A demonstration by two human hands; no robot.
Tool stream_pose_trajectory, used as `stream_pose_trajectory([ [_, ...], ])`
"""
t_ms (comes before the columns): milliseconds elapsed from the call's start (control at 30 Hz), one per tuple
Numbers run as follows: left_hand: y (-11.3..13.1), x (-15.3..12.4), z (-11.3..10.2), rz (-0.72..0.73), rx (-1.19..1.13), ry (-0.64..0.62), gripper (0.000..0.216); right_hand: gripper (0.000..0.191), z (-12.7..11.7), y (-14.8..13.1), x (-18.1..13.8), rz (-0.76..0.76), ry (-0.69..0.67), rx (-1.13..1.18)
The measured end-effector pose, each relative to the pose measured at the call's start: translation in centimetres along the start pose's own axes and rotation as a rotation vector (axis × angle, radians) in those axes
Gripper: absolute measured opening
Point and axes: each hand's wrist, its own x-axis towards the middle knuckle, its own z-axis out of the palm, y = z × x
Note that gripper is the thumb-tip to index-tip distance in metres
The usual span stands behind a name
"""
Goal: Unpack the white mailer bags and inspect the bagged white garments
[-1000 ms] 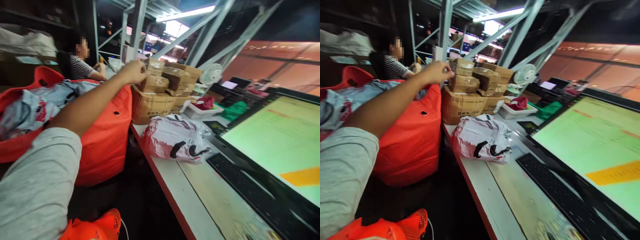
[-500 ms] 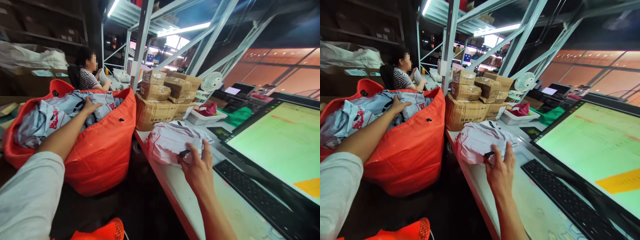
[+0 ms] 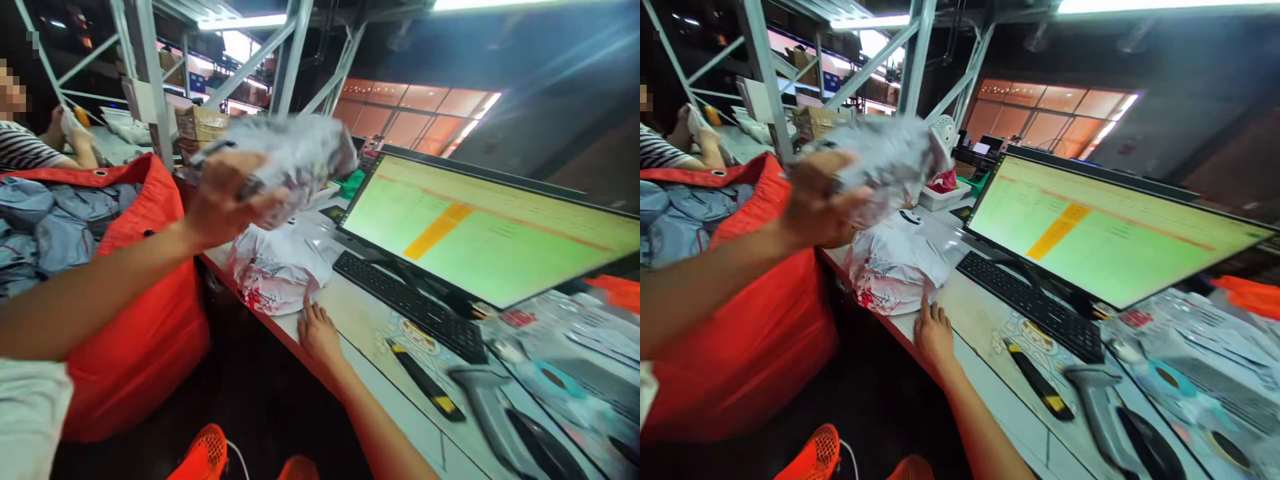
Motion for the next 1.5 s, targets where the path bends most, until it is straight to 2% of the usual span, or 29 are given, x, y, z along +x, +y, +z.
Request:
stream_pose_trajectory([
  [33,2.1,1.0,2.5,0.126,0.026,-0.059,0.042,0.071,-0.5,-0.4,0.6,0.018,-0.074,0.001],
  [67,3.8,1.9,5.1,0.185,0.034,-0.125,0.044,0.075,-1.0,-0.9,1.1,0.024,-0.122,0.018],
  [167,5.8,3.9,12.3,0.081,0.006,-0.25,0.059,0.083,-2.2,-1.6,1.3,0.014,-0.159,0.125],
  [233,5.4,5.0,15.4,0.013,-0.042,-0.357,0.072,0.077,-3.0,-0.8,-0.3,-0.027,-0.129,0.209],
  [267,4.9,5.5,16.1,-0.019,-0.071,-0.4,0.08,0.072,-3.6,0.2,-1.5,-0.052,-0.091,0.256],
  [333,4.0,5.9,16.0,-0.066,-0.129,-0.407,0.092,0.064,-5.3,3.7,-4.8,-0.062,0.042,0.333],
  [433,3.9,4.5,13.8,-0.061,-0.213,-0.272,0.09,0.06,-8.9,12.8,-10.3,0.128,0.328,0.284],
  [467,4.2,3.3,13.0,-0.038,-0.239,-0.244,0.086,0.06,-10.0,16.4,-12.1,0.238,0.415,0.213],
  [533,5.0,-0.1,12.3,0.037,-0.278,-0.302,0.079,0.063,-11.4,23.0,-15.7,0.457,0.547,0.047],
  [600,5.9,-3.9,12.9,0.037,-0.204,-0.303,0.079,0.064,-11.5,27.6,-18.8,0.59,0.566,-0.069],
  [633,6.2,-5.7,13.7,0.031,-0.162,-0.269,0.076,0.065,-11.2,29.0,-20.0,0.618,0.557,-0.111],
  [700,6.9,-8.3,15.6,0.021,-0.096,-0.116,0.066,0.067,-10.3,30.3,-21.4,0.608,0.534,-0.176],
  [800,7.6,-9.5,17.5,0.031,-0.066,0.036,0.056,0.065,-10.2,30.7,-21.8,0.553,0.555,-0.244],
  [900,7.4,-8.2,17.3,0.025,-0.091,0.039,0.055,0.061,-12.0,32.9,-21.8,0.517,0.618,-0.277],
  [1000,6.2,-6.3,16.3,0.029,-0.179,-0.032,0.057,0.061,-13.0,36.8,-22.4,0.496,0.627,-0.252],
  [1067,5.2,-5.4,16.1,0.032,-0.27,-0.051,0.06,0.064,-12.4,39.4,-22.6,0.477,0.56,-0.177],
  [1167,4.5,-5.1,16.9,-0.019,-0.41,0.019,0.059,0.065,-10.4,41.6,-22.4,0.46,0.5,-0.104],
  [1267,5.0,-5.8,18.0,-0.081,-0.507,0.1,0.05,0.062,-9.2,41.9,-22.1,0.436,0.536,-0.136],
  [1500,6.0,-6.5,18.8,-0.143,-0.554,0.183,0.04,0.056,-9.6,40.7,-22.2,0.387,0.473,-0.148],
])
